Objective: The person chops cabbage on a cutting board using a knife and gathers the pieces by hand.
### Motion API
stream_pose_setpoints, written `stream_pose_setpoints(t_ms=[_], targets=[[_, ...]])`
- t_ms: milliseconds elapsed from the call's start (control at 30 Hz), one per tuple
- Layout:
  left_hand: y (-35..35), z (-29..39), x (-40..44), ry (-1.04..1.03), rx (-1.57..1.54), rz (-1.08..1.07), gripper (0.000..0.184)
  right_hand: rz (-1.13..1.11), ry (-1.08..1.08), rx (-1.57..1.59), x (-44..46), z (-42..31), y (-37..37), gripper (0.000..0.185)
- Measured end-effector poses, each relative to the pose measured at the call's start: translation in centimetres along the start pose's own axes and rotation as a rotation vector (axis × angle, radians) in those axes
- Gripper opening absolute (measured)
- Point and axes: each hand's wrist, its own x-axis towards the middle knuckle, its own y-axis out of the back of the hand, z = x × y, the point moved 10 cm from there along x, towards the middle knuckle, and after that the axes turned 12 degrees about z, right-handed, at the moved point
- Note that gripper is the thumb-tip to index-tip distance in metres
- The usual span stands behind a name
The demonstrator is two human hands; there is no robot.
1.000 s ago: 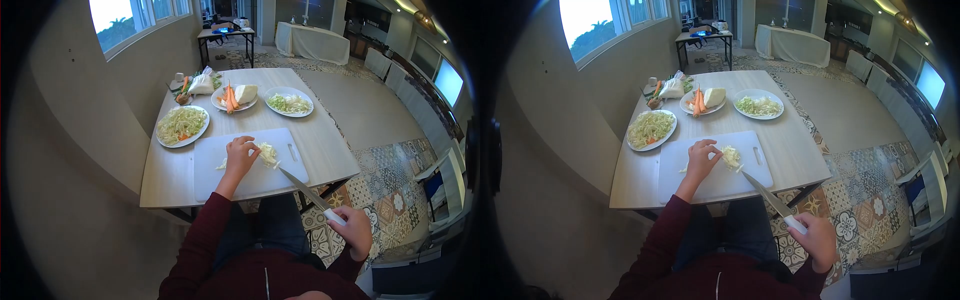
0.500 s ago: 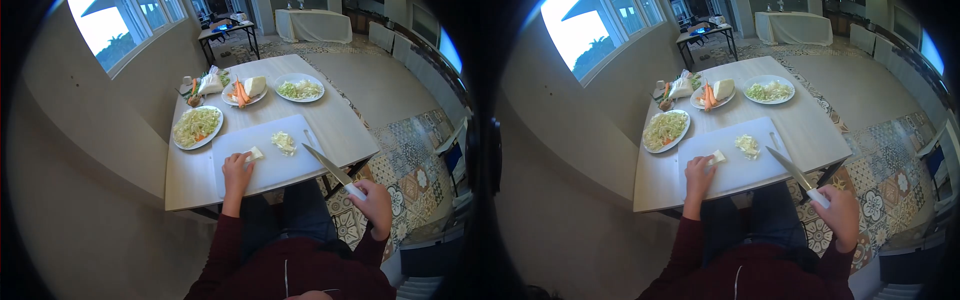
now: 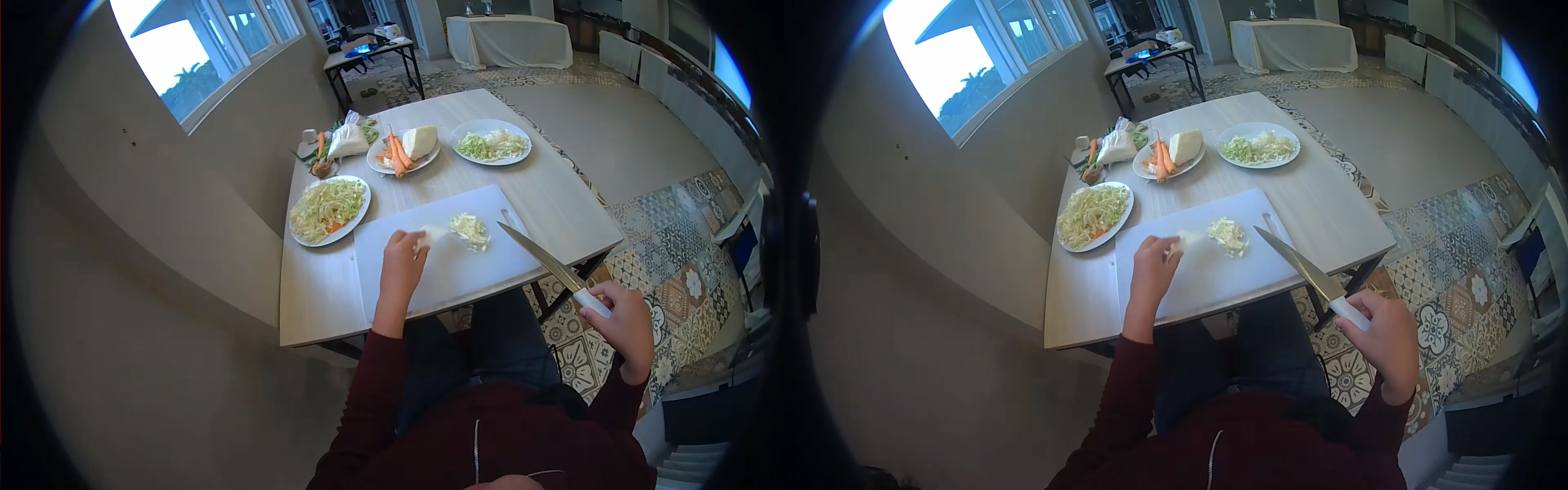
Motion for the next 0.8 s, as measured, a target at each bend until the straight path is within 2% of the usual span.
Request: stream_pose_setpoints(t_ms=[33,167,267,367,567,667,800], targets=[[-0.5,-1.4,-0.8,0.029,0.063,-0.070,0.030,-0.006,-0.004,0.002,0.0,0.0,0.1,0.027],[0.0,-3.1,-2.6,0.091,0.002,-0.096,0.031,-0.019,0.006,0.021,0.1,0.0,-0.9,0.027],[0.9,-3.0,-2.8,-0.052,0.065,-0.134,0.028,-0.033,0.057,0.028,0.2,-0.7,-1.5,0.027],[1.6,-3.7,-3.2,-0.018,0.051,-0.164,0.023,-0.053,0.088,0.072,0.3,-0.9,-2.0,0.028],[3.3,-0.9,-3.0,-0.086,0.071,-0.011,0.023,-0.070,0.062,0.153,0.4,-1.2,-2.9,0.026],[1.7,0.1,-3.4,-0.171,0.004,-0.009,0.025,-0.081,0.049,0.164,0.4,-1.5,-3.0,0.026],[-0.6,0.1,-4.9,-0.196,0.103,-0.078,0.030,-0.074,0.085,0.165,0.3,-1.7,-2.9,0.026]])
